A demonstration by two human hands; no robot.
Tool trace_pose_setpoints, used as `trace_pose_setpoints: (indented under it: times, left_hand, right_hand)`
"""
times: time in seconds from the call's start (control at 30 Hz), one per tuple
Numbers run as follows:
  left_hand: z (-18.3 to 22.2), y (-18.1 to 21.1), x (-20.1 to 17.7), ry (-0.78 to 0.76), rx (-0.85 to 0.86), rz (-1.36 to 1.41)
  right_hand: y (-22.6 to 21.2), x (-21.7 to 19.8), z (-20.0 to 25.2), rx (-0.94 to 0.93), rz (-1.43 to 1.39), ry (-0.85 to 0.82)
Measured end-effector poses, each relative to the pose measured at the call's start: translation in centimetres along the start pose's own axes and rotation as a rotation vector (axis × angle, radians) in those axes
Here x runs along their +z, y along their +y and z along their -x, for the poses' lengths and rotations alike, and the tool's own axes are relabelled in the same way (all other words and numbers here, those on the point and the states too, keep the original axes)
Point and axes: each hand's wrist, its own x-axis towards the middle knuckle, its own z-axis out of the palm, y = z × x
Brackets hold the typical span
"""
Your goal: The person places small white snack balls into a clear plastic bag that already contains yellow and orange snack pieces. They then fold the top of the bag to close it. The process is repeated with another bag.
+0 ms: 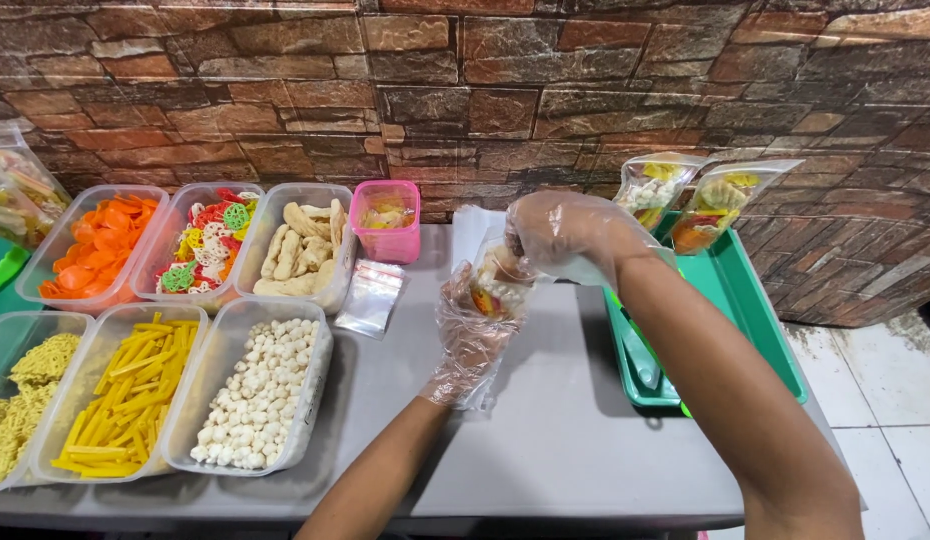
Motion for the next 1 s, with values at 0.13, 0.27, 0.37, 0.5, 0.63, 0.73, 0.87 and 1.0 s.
trace_pose_setpoints:
  times: [0.13,0.27,0.37,0.5,0.63,0.73,0.87,1.0]
  left_hand:
    - [0.1,-0.2,0.1,-0.001,-0.010,0.004]
    - [0.2,-0.4,0.1,0.007,-0.032,0.011]
    - [0.3,-0.4,0.1,0.010,-0.045,0.015]
    - [0.2,-0.3,0.2,0.015,-0.059,0.026]
    - [0.2,-0.3,0.4,0.013,-0.065,0.033]
    - [0.3,-0.4,0.5,0.015,-0.076,0.039]
    - [0.8,-1.1,0.9,0.006,-0.141,0.102]
    - [1.5,-2.0,1.9,0.037,-0.247,0.343]
  right_hand:
    - [0.2,1.0,-0.8,0.053,-0.151,0.202]
    - [-1.8,-0.6,0.7,0.090,-0.004,0.177]
    - [-2.2,-1.6,1.7,0.105,-0.028,0.132]
    - [0.0,0.4,-1.7,0.045,-0.127,0.058]
    - [-2.7,-2.2,1.9,0.097,-0.174,-0.001]
    - [-3.0,-1.6,1.3,0.048,-0.213,0.007]
    - [1.2,4.3,-7.4,-0.009,0.014,0.039]
    - [1.7,5.1,-8.4,0.008,-0.095,0.055]
